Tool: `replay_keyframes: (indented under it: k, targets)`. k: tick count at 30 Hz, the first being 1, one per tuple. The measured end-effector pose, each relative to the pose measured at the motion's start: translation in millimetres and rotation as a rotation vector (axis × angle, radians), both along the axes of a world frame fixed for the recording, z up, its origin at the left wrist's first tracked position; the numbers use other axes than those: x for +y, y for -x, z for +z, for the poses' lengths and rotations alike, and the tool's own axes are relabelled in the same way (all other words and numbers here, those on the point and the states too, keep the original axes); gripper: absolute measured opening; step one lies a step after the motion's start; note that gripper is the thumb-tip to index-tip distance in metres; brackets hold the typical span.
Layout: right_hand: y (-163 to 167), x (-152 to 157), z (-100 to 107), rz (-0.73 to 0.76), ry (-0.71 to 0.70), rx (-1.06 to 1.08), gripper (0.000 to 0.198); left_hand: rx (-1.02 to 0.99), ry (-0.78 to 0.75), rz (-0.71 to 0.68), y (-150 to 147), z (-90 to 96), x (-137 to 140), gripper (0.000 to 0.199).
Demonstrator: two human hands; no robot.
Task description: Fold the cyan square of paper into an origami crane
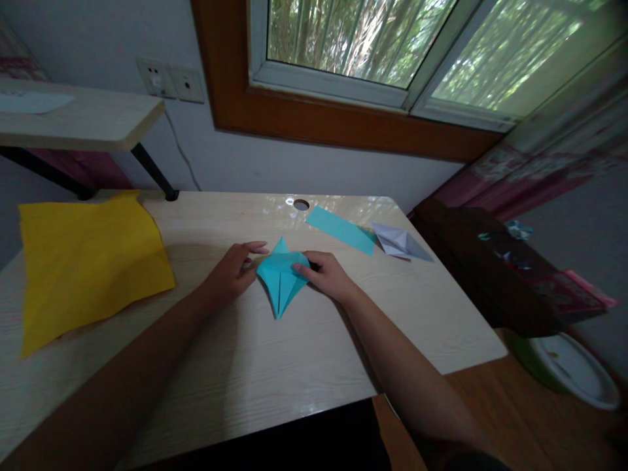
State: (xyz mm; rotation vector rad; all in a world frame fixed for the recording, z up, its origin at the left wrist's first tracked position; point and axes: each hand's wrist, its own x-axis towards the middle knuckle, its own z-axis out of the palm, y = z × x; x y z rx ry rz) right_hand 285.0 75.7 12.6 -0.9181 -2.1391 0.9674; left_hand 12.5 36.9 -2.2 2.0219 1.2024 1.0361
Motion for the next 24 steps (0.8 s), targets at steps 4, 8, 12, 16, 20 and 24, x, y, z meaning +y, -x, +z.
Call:
replay_keyframes:
  k: [4, 8, 12, 16, 20, 24]
  targets:
    - [0.0, -0.5, -0.9, 0.023, 0.033, 0.007, 0.033, 0.153, -0.029, -0.058, -1.8, 3.9, -2.4, 0.061]
    - [1.4, 0.7, -3.0, -0.011, 0.061, -0.002, 0.032, 0.213, -0.032, -0.088, -3.0, 6.4, -1.1, 0.060]
    - [4.8, 3.3, -5.5, -0.058, 0.061, -0.029, 0.029, 0.235, -0.034, -0.096, -2.0, 0.8, 3.5, 0.060]
    - [9.6, 4.9, -7.6, -0.101, 0.025, -0.073, 0.026, 0.253, -0.041, -0.069, -2.5, -4.4, 6.0, 0.060]
    - [15.1, 3.3, -6.2, -0.115, -0.009, -0.057, 0.027, 0.304, -0.041, -0.052, -4.4, -5.2, 6.7, 0.060]
    - [17.6, 0.6, -2.6, -0.095, -0.039, -0.046, 0.033, 0.333, -0.055, -0.066, -5.7, -5.1, 7.7, 0.063]
